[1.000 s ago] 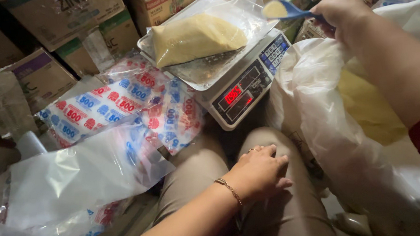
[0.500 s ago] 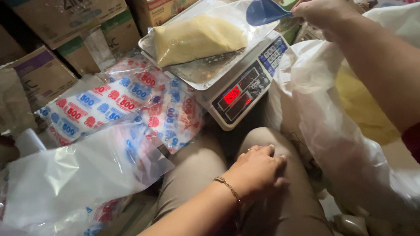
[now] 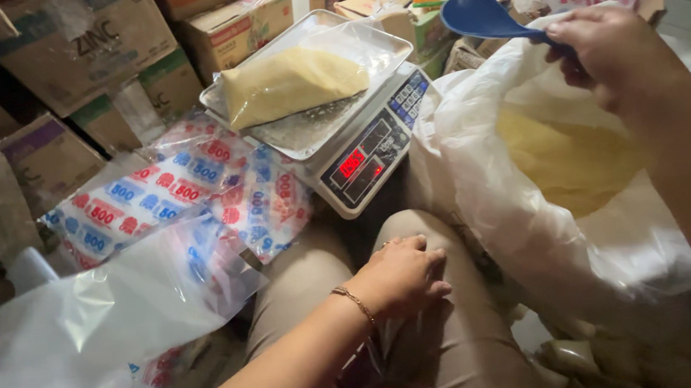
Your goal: The person scoops a yellow granular material from a large sack into small plastic bags using a blue scoop, weighs each bag on a digital scale, and ties the bags shut. The process is repeated for multiple bags.
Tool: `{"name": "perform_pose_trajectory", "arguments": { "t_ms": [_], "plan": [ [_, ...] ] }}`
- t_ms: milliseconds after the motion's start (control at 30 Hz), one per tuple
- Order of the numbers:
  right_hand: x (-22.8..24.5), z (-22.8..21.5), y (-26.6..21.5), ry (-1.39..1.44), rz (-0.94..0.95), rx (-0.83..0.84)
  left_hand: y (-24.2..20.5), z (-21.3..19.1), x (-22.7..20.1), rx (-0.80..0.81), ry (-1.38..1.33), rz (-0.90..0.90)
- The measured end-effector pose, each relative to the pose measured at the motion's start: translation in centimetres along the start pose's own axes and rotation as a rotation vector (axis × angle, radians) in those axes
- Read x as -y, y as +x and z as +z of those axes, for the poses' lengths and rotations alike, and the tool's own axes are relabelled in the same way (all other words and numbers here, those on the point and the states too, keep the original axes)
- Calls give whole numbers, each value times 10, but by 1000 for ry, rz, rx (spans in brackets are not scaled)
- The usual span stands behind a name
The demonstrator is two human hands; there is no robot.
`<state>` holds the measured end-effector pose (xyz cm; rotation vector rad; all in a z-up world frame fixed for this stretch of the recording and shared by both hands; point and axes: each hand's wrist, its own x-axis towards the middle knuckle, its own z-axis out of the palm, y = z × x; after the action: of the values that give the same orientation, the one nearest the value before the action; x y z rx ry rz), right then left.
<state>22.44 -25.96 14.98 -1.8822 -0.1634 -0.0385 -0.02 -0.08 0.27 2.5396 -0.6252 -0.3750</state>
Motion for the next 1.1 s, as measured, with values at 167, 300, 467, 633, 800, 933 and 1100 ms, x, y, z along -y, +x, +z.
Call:
{"name": "perform_pose_trajectory", "arguments": {
  "t_ms": [167, 300, 467, 633, 800, 933, 1100],
  "plan": [
    [-52, -67, -15, 116, 100, -74, -1, 1, 2, -32, -8, 40],
    [-95, -127, -25, 74, 156, -26, 2, 5, 5, -41, -7, 57],
    [-126, -170, -29, -104, 354, -54, 6, 6, 8, -79, 31, 103],
    [-152, -135, -21, -364, 435, -88, 7, 5, 7, -59, 29, 105],
    [-172, -59, -2, -468, 361, -9, 8, 3, 8, -84, 0, 118],
    [-190, -34, 20, -840, 424, -15, 9, 5, 10, -101, -6, 100],
    [-248, -7, 64, -269, 643, -25, 12, 6, 10, -40, 20, 66]
  ]
}}
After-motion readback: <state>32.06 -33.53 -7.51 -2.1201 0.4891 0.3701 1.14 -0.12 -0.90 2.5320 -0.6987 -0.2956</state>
